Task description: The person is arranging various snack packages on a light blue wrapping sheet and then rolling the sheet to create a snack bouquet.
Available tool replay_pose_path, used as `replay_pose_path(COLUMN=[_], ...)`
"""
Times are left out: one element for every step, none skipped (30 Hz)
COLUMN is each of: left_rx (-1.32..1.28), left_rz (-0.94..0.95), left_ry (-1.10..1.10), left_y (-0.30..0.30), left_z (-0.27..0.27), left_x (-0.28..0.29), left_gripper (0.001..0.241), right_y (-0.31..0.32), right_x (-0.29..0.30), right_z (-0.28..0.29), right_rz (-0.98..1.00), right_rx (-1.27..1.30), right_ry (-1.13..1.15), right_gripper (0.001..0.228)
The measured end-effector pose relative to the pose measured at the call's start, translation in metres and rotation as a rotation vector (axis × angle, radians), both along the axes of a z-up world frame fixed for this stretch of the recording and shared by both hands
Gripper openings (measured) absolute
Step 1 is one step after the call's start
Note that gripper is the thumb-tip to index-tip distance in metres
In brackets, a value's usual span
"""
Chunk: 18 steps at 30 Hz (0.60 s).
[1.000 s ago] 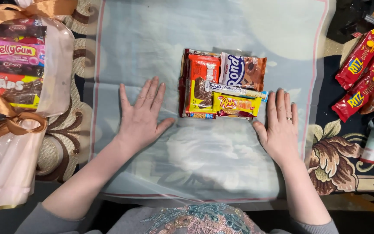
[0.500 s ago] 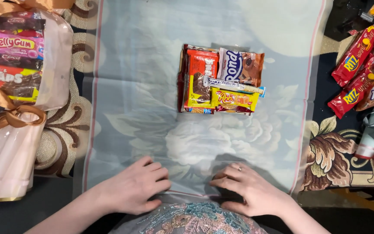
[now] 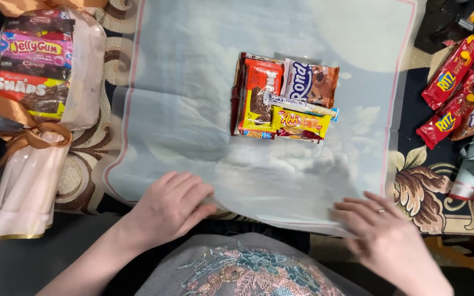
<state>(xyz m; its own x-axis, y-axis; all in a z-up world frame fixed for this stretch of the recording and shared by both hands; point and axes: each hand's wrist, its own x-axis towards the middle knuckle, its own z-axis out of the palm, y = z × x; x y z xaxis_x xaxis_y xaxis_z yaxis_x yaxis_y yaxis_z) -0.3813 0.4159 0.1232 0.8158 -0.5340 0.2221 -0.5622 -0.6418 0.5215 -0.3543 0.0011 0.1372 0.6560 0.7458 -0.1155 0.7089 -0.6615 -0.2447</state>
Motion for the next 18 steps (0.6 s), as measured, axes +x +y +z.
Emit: replay_pose_path(left_rx=[0.001,0.157,0.313,0.313,0.321,0.329,0.329,0.305,0.278,0.277,0.016,-0.255,-0.255,-0.415,-0.575,-0.573,-0.599,-0.625], left_rz=[-0.003,-0.025,-0.046,-0.047,0.019,0.086,0.083,0.213,0.345,0.345,0.583,0.813,0.812,0.881,0.948,0.947,0.986,1.024], left_ry=[0.0,-0.035,-0.073,-0.076,-0.059,-0.043,-0.046,0.097,0.241,0.239,0.41,0.579,0.579,0.614,0.651,0.655,0.65,0.644], left_y=[0.007,0.014,0.021,0.034,0.049,0.063,0.078,0.093,0.108,0.103,0.098,0.094,0.092,0.091,0.09,0.094,0.097,0.1], left_z=[-0.002,-0.003,-0.005,-0.004,-0.003,-0.002,-0.005,-0.009,-0.013,-0.008,-0.002,0.004,-0.003,-0.01,-0.018,-0.022,-0.028,-0.033], left_x=[0.0,0.0,0.0,-0.002,-0.003,-0.004,-0.01,-0.015,-0.021,-0.022,-0.021,-0.021,-0.021,-0.021,-0.021,-0.023,-0.024,-0.026], left_gripper=[0.018,0.031,0.056,0.056,0.055,0.055,0.055,0.045,0.036,0.036,0.021,0.009,0.009,0.016,0.027,0.027,0.025,0.022], right_y=[-0.021,-0.042,-0.064,-0.074,-0.084,-0.093,-0.103,-0.113,-0.124,-0.135,-0.145,-0.156,-0.146,-0.137,-0.127,-0.11,-0.093,-0.076], right_x=[0.002,0.004,0.006,0.006,0.005,0.004,0.005,0.005,0.006,0.01,0.013,0.018,0.02,0.023,0.024,0.027,0.031,0.035], right_z=[0.0,0.001,0.001,0.004,0.006,0.008,0.003,-0.003,-0.009,-0.034,-0.061,-0.087,-0.099,-0.111,-0.123,-0.117,-0.11,-0.102], right_rz=[-0.003,-0.132,-0.26,-0.262,-0.438,-0.612,-0.615,-0.795,-0.964,-0.965,-0.848,-0.71,-0.711,-0.944,-1.182,-1.186,-1.288,-1.385], right_rx=[0.001,-0.078,-0.156,-0.156,-0.004,0.15,0.151,0.362,0.575,0.576,0.889,1.194,1.194,1.198,1.188,1.186,1.074,0.958], right_ry=[0.0,-0.023,-0.048,-0.051,0.031,0.113,0.11,0.267,0.429,0.427,0.456,0.481,0.48,0.475,0.468,0.47,0.432,0.395], right_gripper=[0.047,0.038,0.03,0.03,0.021,0.013,0.013,0.017,0.023,0.023,0.016,0.013,0.013,0.007,0.004,0.004,0.002,0.001])
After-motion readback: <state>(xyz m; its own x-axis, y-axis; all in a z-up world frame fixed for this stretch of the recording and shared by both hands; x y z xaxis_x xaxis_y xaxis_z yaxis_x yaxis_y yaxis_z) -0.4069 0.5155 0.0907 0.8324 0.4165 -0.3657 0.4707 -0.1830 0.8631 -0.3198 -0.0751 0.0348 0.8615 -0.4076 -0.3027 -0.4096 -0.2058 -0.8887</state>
